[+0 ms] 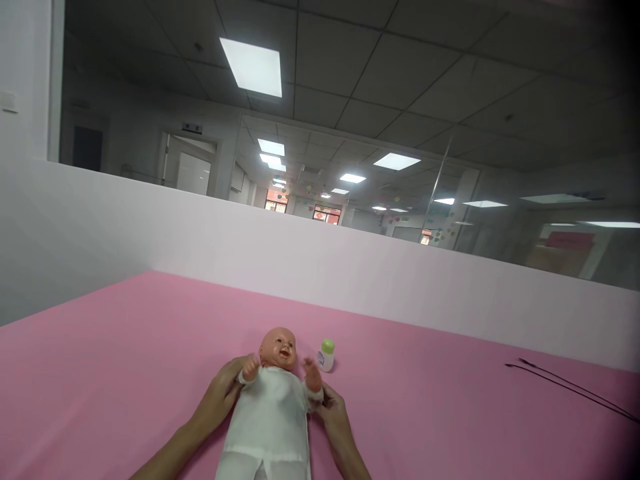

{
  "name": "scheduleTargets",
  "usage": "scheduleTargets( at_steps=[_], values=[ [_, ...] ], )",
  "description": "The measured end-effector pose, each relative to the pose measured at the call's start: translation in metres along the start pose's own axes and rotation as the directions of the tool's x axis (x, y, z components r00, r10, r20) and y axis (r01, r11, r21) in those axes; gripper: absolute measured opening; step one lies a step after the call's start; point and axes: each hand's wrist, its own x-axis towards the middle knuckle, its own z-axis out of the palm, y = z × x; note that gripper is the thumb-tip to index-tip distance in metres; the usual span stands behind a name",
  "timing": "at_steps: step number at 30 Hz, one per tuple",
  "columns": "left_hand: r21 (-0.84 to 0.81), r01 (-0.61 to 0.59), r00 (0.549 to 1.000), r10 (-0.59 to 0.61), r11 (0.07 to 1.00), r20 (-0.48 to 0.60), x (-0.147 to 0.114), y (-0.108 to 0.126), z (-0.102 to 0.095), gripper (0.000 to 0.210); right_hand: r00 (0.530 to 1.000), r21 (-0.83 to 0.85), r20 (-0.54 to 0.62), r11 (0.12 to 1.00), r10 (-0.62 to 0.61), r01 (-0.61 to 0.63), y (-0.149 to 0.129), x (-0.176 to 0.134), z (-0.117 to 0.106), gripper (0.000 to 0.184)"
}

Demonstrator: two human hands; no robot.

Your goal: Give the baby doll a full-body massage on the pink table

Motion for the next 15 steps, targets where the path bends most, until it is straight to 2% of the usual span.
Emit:
scheduleTargets(
  at_steps=[2,4,7,9,11,13,15],
  values=[
    [-0.098,0.125,0.985,-0.135,0.987,-0.111,0.001,-0.005,0.002,0.034,0.992,0.080,-0.117,0.996,0.038,-0.028,0.000,0.002,-0.005,0.051],
    [-0.161,0.222,0.947,-0.252,0.962,-0.200,0.002,-0.009,0.003,0.034,0.979,0.092,-0.196,0.995,0.057,-0.039,0.000,0.002,-0.010,0.053],
    [-0.172,0.265,0.923,-0.301,0.949,-0.241,0.002,-0.009,0.002,0.036,0.972,0.060,-0.220,0.996,0.076,-0.065,-0.001,0.001,-0.012,0.052],
    [-0.155,0.230,0.944,-0.259,0.961,-0.205,0.001,-0.004,0.002,0.032,0.980,0.049,-0.189,0.997,0.060,-0.051,-0.004,0.001,-0.010,0.051],
    [-0.114,0.144,0.976,-0.160,0.983,-0.150,0.000,0.003,0.001,0.032,0.993,0.017,-0.118,1.000,0.017,-0.015,-0.008,0.000,-0.005,0.050],
    [-0.016,0.015,0.998,-0.016,1.000,-0.059,-0.001,0.008,0.000,0.040,0.999,-0.060,-0.005,0.998,-0.033,0.033,-0.011,-0.002,0.000,0.041],
    [0.103,-0.140,0.989,0.134,0.985,0.062,-0.002,0.011,0.000,0.051,0.990,-0.120,0.123,0.989,-0.073,0.088,-0.012,-0.005,0.003,0.027]
  ],
)
